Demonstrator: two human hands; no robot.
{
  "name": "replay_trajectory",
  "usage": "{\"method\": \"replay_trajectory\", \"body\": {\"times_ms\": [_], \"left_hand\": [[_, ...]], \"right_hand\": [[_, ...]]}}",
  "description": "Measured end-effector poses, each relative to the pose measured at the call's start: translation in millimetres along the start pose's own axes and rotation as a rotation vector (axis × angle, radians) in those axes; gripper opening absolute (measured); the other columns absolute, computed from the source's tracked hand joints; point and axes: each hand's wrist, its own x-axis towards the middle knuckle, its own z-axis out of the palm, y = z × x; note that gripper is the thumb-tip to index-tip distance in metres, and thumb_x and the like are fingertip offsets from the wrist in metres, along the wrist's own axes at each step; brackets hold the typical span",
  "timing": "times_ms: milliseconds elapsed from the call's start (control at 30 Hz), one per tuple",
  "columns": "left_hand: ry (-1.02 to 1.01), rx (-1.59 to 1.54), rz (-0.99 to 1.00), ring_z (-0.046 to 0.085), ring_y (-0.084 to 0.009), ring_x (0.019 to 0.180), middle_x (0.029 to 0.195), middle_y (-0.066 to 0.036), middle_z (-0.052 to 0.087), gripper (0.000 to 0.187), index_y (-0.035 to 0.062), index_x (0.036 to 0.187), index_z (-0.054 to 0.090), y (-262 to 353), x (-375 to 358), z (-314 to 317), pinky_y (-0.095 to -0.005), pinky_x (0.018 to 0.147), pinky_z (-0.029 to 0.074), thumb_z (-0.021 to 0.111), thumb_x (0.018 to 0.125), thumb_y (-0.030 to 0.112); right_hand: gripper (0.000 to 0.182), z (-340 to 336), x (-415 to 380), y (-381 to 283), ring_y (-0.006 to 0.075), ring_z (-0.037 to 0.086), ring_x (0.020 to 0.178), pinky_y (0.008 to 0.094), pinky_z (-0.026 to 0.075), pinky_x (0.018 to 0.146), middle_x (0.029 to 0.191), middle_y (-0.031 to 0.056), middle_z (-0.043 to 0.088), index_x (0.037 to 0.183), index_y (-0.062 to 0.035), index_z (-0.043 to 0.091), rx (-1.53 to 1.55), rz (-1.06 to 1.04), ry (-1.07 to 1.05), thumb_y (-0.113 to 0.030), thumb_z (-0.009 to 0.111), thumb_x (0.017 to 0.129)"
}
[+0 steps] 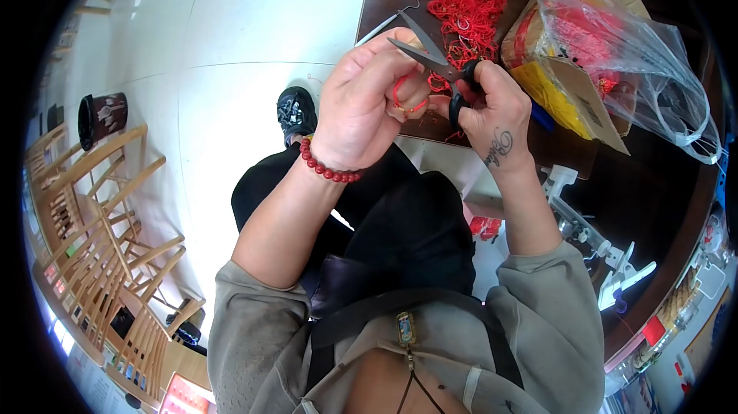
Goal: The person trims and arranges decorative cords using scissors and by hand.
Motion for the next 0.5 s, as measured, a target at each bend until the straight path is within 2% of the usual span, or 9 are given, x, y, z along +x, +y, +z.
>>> {"method": "replay_trajectory", "body": {"times_ms": [500], "left_hand": [[0.036,0.012,-0.006,0.033,-0.0052,0.053,0.062,0.005,0.039,0.014,0.0019,0.097,0.055,1.8,0.3,-1.3,-0.0218,0.051,0.028,0.043,0.093,0.008]], "right_hand": [[0.039,1.7,-1.5,2.1,0.0241,0.051,0.056,0.0341,0.042,0.052,0.059,0.0069,0.050,0.068,-0.0043,0.050,-0.010,0.018,-0.032,-0.019,0.084,0.057]]}}
